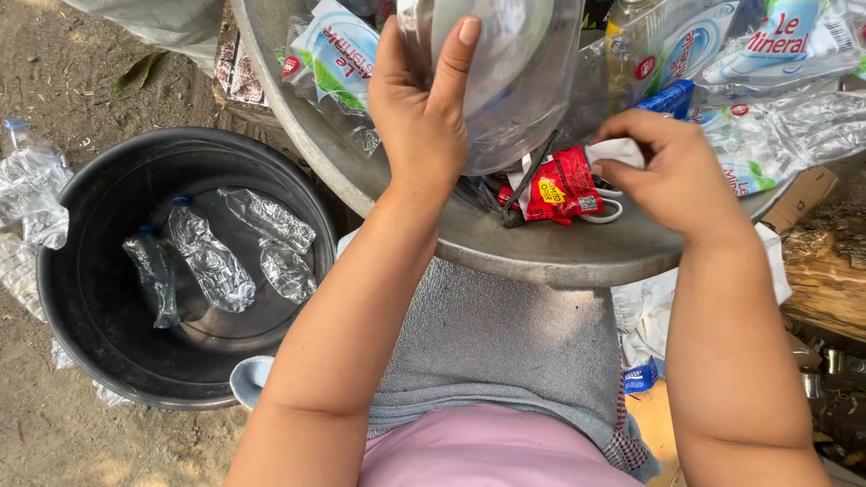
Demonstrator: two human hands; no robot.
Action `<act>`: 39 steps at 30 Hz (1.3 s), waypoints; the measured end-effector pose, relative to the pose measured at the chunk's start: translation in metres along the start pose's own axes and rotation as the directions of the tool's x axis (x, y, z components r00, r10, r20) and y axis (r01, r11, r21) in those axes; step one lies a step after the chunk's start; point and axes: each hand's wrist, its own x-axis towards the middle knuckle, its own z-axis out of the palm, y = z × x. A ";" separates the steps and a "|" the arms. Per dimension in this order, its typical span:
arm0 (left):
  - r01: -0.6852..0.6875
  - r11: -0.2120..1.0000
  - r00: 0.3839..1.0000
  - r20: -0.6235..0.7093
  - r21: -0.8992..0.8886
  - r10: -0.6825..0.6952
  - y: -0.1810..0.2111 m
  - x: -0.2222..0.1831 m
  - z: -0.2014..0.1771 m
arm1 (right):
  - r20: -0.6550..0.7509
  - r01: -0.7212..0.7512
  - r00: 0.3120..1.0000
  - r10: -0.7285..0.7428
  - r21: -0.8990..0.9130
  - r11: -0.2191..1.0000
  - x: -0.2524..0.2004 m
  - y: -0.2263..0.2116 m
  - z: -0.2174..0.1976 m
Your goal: Sorting plastic bottles and removing labels for recycling
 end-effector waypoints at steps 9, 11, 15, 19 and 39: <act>0.017 1.000 0.999 0.044 0.010 -0.017 -0.005 -0.002 -0.001 | 0.144 0.198 0.980 -0.137 -0.656 0.728 0.017 0.008 0.045; 0.012 1.000 0.998 0.061 -0.018 -0.011 -0.004 -0.002 0.000 | 0.186 0.207 0.977 -0.108 -0.677 0.706 0.021 0.009 0.048; -0.021 0.993 1.000 0.021 0.115 0.018 -0.001 0.001 0.001 | 0.338 0.072 0.926 0.167 -0.593 0.802 0.027 0.010 0.052; -0.042 0.984 0.999 0.032 0.171 0.037 -0.001 0.000 0.001 | 0.342 -0.063 0.885 0.315 -0.583 0.810 0.028 -0.004 0.054; 0.005 0.996 0.994 0.110 0.085 -0.014 -0.002 -0.001 -0.002 | 0.594 0.149 0.781 0.193 -0.478 0.866 0.020 -0.001 0.052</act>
